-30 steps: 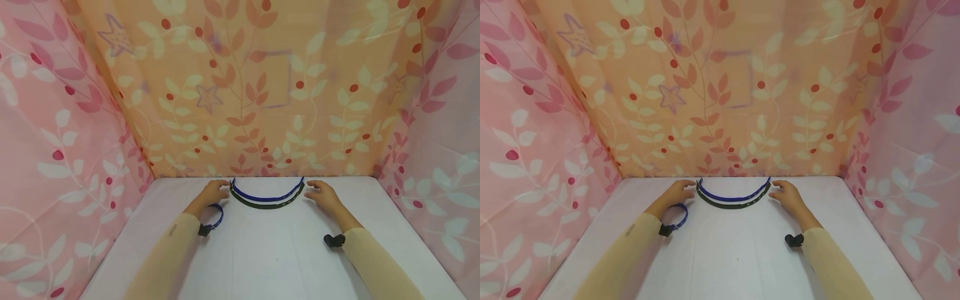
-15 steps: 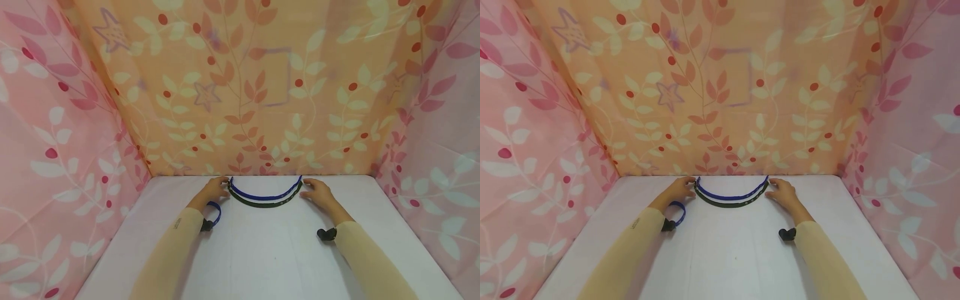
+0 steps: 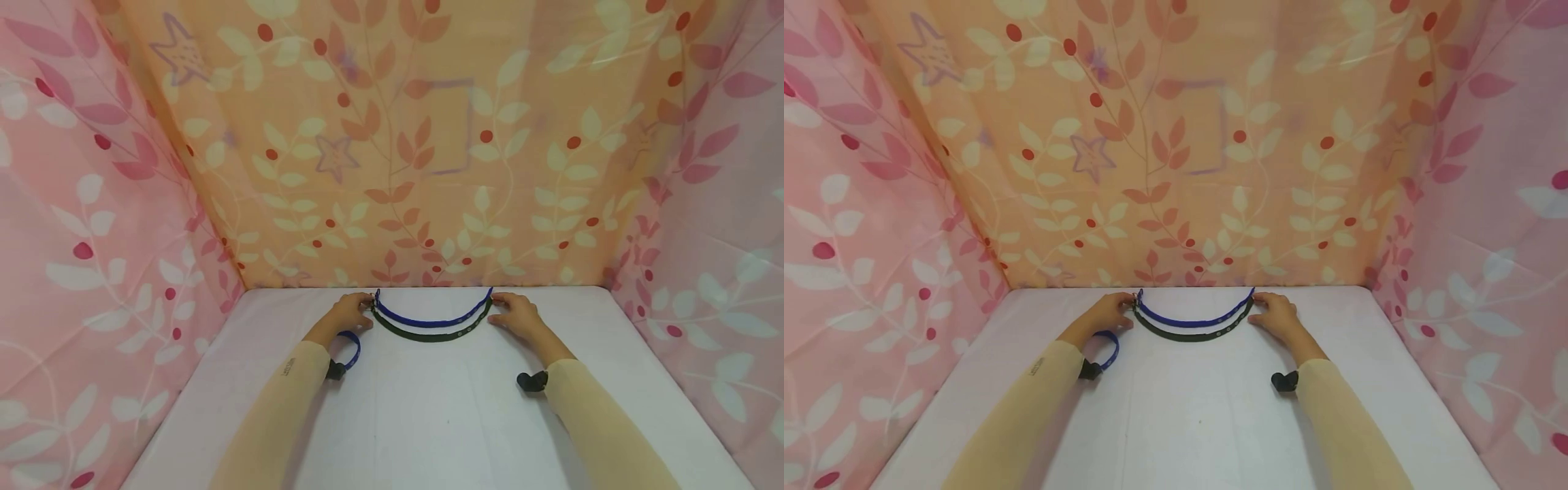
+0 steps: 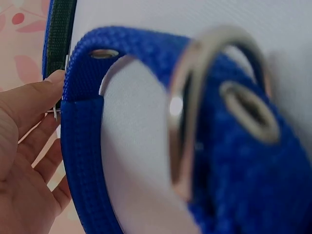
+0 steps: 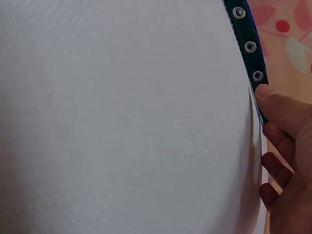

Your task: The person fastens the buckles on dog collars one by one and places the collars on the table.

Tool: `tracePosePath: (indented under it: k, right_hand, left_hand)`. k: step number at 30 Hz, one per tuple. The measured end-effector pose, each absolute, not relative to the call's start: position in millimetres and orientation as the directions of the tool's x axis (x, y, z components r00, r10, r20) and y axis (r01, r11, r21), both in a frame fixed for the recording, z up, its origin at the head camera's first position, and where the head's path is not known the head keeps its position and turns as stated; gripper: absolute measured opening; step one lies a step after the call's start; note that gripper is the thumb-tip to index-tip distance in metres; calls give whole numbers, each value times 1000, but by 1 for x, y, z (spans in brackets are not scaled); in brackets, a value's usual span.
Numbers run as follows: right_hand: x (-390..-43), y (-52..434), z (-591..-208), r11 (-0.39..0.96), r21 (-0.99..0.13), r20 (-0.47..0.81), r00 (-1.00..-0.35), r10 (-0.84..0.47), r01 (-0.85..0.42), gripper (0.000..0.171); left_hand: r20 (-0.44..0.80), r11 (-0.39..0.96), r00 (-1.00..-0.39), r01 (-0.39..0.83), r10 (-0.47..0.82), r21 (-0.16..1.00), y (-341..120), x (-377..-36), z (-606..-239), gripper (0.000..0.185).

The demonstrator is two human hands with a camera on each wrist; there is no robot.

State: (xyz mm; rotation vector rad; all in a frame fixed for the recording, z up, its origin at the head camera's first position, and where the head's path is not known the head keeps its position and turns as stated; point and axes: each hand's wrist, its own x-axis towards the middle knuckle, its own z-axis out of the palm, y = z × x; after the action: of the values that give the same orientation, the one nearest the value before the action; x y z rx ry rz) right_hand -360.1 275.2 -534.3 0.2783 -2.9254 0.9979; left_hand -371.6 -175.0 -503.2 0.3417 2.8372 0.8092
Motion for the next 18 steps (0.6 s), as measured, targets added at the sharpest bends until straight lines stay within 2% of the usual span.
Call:
tracePosePath:
  k: [5,11,15,18]
  right_hand:
    - [-362,272,-534,790,-579,97,-979,-177,-200,73]
    - [-362,271,-534,782,-579,119,-973,-198,-230,68]
    - [-363,276,-535,777,-579,134,-969,-209,-247,63]
    - [-362,280,-534,762,-589,150,-962,-226,-271,52]
  left_hand:
    - [-115,816,-951,179,287,549,-178,-370,-504,71]
    - [-112,831,-951,190,289,523,-177,-369,-504,73]
    - [-105,841,-950,204,293,501,-177,-368,-502,58]
    - [-107,840,-948,209,300,501,-178,-366,-500,45]
